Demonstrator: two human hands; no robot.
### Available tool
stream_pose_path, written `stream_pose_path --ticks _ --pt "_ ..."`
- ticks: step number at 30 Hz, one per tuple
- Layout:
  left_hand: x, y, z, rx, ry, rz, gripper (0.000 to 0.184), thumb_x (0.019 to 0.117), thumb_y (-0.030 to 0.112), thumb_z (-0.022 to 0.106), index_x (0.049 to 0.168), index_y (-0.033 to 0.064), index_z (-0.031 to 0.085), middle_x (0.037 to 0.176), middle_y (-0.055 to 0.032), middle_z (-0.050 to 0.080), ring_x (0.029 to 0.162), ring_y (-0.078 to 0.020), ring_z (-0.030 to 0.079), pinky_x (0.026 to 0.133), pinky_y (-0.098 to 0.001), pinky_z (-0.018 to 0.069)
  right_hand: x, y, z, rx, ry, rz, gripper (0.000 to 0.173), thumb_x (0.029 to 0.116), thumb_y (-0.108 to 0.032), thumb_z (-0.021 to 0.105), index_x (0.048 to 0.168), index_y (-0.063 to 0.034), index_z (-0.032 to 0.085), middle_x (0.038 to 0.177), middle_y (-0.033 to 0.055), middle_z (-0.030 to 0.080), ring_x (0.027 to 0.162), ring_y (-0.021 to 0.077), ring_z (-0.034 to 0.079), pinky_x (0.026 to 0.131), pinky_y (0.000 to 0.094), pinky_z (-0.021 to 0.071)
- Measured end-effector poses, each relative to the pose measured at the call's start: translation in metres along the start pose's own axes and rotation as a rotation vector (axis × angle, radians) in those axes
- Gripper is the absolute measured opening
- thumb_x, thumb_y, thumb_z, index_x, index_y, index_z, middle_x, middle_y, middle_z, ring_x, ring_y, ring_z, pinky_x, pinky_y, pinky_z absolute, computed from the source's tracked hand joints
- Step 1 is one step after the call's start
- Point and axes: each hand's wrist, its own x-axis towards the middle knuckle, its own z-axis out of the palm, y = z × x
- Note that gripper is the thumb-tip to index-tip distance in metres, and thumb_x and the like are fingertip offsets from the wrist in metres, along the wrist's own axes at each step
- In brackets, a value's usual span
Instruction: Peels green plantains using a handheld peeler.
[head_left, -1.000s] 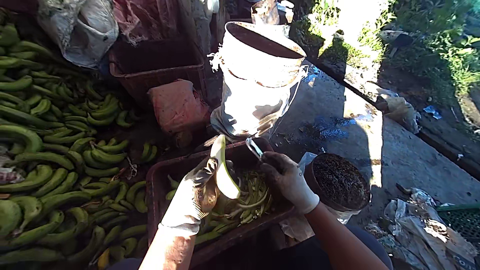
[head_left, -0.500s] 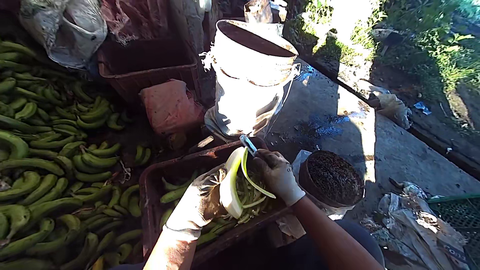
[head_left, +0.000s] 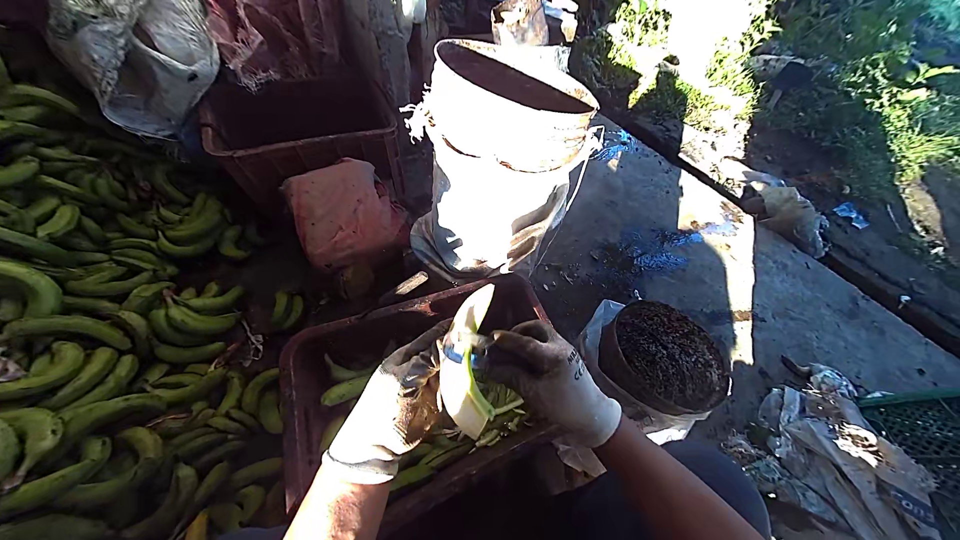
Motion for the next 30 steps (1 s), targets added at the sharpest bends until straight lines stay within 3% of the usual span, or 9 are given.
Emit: stream_pose_path --ticks 6,13,15,17,20,22,25,27,30 --pt "0.004 -0.003 -0.003 -0.044 -0.034 -0.036 0.036 0.104 0.017 0.043 0.133 0.0034 0.06 0.107 -0.0127 0.07 0.09 -0.0176 0.069 0.08 -0.033 0.0601 0.03 0.044 -0.022 -0.012 0.164 0.586 0.045 0.0966 -0.05 0.065 0.133 -0.0235 0.07 0.129 0.0078 0.066 0.118 0.0218 0.062 0.102 0.0487 0.0513" --pt "0.003 -0.001 0.011 0.184 0.115 0.035 0.041 0.1068 0.023 0.046 0.144 0.0074 0.055 0.12 -0.0107 0.069 0.102 -0.0175 0.069 0.087 -0.0325 0.0595 0.018 -0.003 -0.02 0.318 0.137 0.435 0.056 0.0893 -0.039 0.078 0.137 -0.0128 0.065 0.116 0.0043 0.072 0.098 0.0128 0.071 0.087 0.0356 0.062" --pt "-0.002 -0.005 0.025 0.178 0.114 0.02 0.039 0.1093 0.031 0.043 0.136 0.0095 0.061 0.118 -0.0056 0.069 0.103 -0.0133 0.067 0.09 -0.0312 0.058 0.014 -0.023 -0.006 0.307 0.004 0.435 0.078 0.0801 -0.036 0.087 0.147 -0.0122 0.054 0.113 0.0032 0.073 0.095 0.0117 0.071 0.088 0.0367 0.0616" --pt "-0.004 -0.006 0.029 0.063 0.06 -0.007 0.043 0.111 0.033 0.037 0.13 0.0024 0.062 0.12 -0.0117 0.068 0.11 -0.021 0.066 0.097 -0.0414 0.0559 0.014 -0.033 0.004 0.146 -0.031 0.42 0.079 0.0815 -0.037 0.083 0.15 -0.0112 0.052 0.117 0.0043 0.072 0.099 0.0115 0.069 0.093 0.0371 0.0582" --pt "-0.004 0.01 0.017 0.02 0.049 0.07 0.053 0.1111 0.039 0.029 0.137 0.002 0.057 0.132 -0.0133 0.064 0.12 -0.0253 0.063 0.101 -0.0447 0.0528 0.042 -0.048 -0.014 -0.001 0.243 0.265 0.055 0.0836 -0.03 0.08 0.131 -0.0051 0.065 0.104 0.0071 0.073 0.092 0.0142 0.07 0.086 0.0392 0.0599" --pt "-0.007 0.036 0.0 -0.002 0.094 0.141 0.049 0.1109 0.038 0.03 0.141 0.0066 0.053 0.135 -0.0099 0.063 0.121 -0.0248 0.062 0.1 -0.0458 0.054 0.089 -0.055 -0.05 0.006 0.511 0.037 0.053 0.0879 -0.023 0.078 0.134 -0.0037 0.061 0.101 0.0068 0.073 0.085 0.0136 0.072 0.077 0.0382 0.0634" --pt "-0.014 0.064 -0.042 0.069 0.193 0.322 0.044 0.1102 0.036 0.034 0.138 0.0103 0.056 0.133 -0.0052 0.064 0.118 -0.0206 0.064 0.098 -0.0425 0.0559 0.191 -0.046 -0.132 -0.122 0.719 -0.154 0.041 0.0994 -0.018 0.062 0.134 0.0025 0.054 0.109 0.0146 0.068 0.096 0.0196 0.069 0.084 0.0406 0.0599" --pt "-0.02 0.077 -0.075 0.089 0.263 0.4 0.052 0.11 0.042 0.023 0.141 0.0127 0.053 0.137 -0.0039 0.061 0.123 -0.0225 0.062 0.101 -0.0488 0.0538 0.226 -0.068 -0.169 -0.471 0.649 0.119 0.054 0.088 -0.024 0.074 0.133 0.0034 0.059 0.12 0.0225 0.068 0.112 0.0309 0.066 0.097 0.0507 0.0525" --pt "-0.042 0.117 -0.08 0.082 0.557 0.454 0.057 0.111 0.046 0.017 0.129 0.0135 0.06 0.12 -0.0026 0.067 0.109 -0.0212 0.066 0.093 -0.0473 0.0561 0.227 -0.096 -0.136 -0.556 0.484 0.219 0.062 0.0909 -0.026 0.072 0.142 0.0036 0.052 0.134 0.0229 0.062 0.126 0.0281 0.06 0.108 0.0454 0.0456"
